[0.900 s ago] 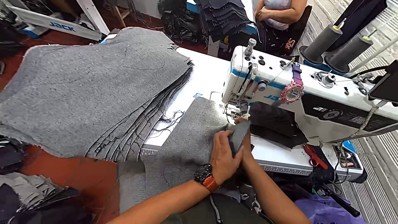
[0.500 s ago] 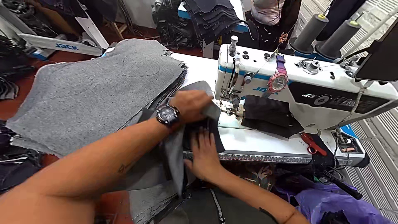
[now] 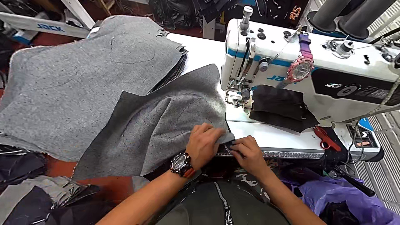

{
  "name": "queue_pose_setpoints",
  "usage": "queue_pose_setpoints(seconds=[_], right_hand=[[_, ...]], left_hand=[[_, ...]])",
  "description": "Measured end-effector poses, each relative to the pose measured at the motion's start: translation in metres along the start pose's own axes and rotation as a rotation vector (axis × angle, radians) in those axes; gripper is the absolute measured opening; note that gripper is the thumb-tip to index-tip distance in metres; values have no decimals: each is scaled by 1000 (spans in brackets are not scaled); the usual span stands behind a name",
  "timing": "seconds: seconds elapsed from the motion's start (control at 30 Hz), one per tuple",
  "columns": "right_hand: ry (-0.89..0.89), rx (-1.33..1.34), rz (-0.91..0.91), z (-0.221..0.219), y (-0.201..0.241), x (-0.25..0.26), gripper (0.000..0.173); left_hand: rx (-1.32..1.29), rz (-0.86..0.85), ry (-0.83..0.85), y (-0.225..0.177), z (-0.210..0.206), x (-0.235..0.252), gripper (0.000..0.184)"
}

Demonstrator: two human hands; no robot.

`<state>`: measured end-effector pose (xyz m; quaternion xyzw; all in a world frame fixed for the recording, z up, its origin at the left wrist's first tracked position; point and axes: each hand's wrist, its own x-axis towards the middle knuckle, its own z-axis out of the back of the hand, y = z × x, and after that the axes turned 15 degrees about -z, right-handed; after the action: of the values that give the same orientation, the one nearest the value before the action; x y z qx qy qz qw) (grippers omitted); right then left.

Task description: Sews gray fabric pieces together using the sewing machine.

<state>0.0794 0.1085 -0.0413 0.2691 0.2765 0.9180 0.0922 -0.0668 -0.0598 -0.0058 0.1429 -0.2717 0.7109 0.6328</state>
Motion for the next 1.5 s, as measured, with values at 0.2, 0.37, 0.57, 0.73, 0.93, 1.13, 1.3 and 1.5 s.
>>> queue_pose_setpoints(seconds=[0.2,0.37,0.57,0.73,0.93,1.13,1.3,1.5], right_hand=[[-237,-21,97,-27,-3,-23,11],[-387,-65,162,-41,-10,-29,9],[-403,-67,178,-44,-11,-29,10],[-414,-58,177,-44,-10,-27,9],[-409,-49,129,-41,-5,-24,11],[3,-53,-2,4,-2,3,30],[1,-47,170,1,-5,14,14],[-86,-26,164,-6,3,-2,15]], left_hand=[[53,-243,37,-4,-11,-11,27],[93,-341,131,-1,1,-17,35],[158,-318,95,-2,-1,-17,33],[155,-308,80,-3,-2,-18,32],[108,-290,189,-14,0,-22,37],[180,-221,108,-26,-13,-23,26],[75,-185,-48,-12,-18,-28,23],[36,-28,87,22,-4,-3,55]])
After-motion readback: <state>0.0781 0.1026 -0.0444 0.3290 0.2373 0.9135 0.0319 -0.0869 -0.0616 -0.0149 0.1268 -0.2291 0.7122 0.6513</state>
